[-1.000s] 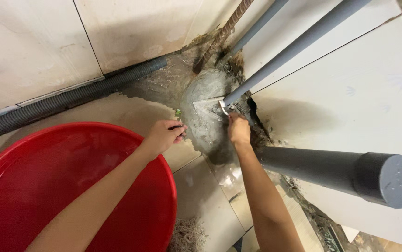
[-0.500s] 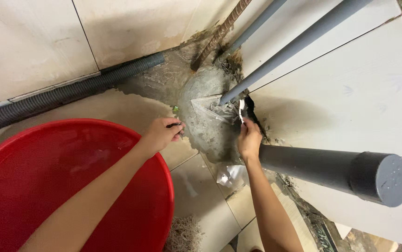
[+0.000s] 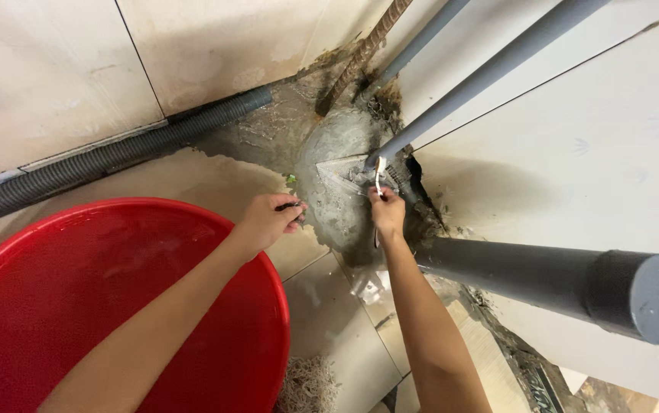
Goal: The person scrubs a dirty corner of a tiled floor near a pipe using a red basin of water, a yellow sponge, a cloth, and a toothbrush. They repeatedly dip the tools into the basin and scrub the same area around the pipe base.
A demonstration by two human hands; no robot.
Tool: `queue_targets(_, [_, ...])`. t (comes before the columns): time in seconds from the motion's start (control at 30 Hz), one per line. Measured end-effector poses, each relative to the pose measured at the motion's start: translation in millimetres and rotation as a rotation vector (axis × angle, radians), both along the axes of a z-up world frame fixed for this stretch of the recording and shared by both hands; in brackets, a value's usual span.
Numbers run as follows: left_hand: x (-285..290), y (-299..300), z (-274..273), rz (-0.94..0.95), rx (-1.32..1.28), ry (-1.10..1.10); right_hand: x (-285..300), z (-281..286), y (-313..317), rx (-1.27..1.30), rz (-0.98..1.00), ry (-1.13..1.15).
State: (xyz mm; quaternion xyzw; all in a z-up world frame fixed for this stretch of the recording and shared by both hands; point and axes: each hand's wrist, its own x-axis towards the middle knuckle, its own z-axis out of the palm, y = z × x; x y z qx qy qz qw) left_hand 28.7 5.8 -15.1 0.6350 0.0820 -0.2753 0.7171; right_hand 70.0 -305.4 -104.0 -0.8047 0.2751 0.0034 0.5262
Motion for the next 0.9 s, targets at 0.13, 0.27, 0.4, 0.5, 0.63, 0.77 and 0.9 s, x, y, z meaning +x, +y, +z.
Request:
queue_targets(0.13, [-1.5, 2.3, 3.9, 0.009, -0.041, -0.035, 18.8, -0.5, 15.3, -0.312, -0.025, -0.117])
queue_targets(0.27, [-1.5, 3.3, 5.2, -0.031, 0.008, 0.030, 33.6, 28.4, 35.8, -0.774, -0.019, 0.004])
queue_targets(0.4, [0.2, 2.5, 3.3, -0.027, -0.077, 0.036, 49.0, 50.0, 43.9, -0.849, 0.026, 0.091])
queue_targets(0.5, [-1.2, 2.0, 0.5, -0.012, -0.078, 0.087, 48.6, 43.5, 35.6, -0.935, 0.100, 0.093])
queue_targets(0.63, [0.7, 3.2, 2.1, -0.002, -0.046, 0.063, 45.9, 22.3, 18.3, -0.970, 0.224, -0.032])
queue_targets(0.77, [1.4, 2.6, 7.9, -0.015, -0.021, 0.034, 49.3, 20.9, 9.2, -0.921, 0.223, -0.141])
queue_targets(0.9, [-0.4, 1.2, 4.9, -0.016, -0.019, -0.003, 40.0, 54.7, 11.2, -0.660, 0.134, -0.247])
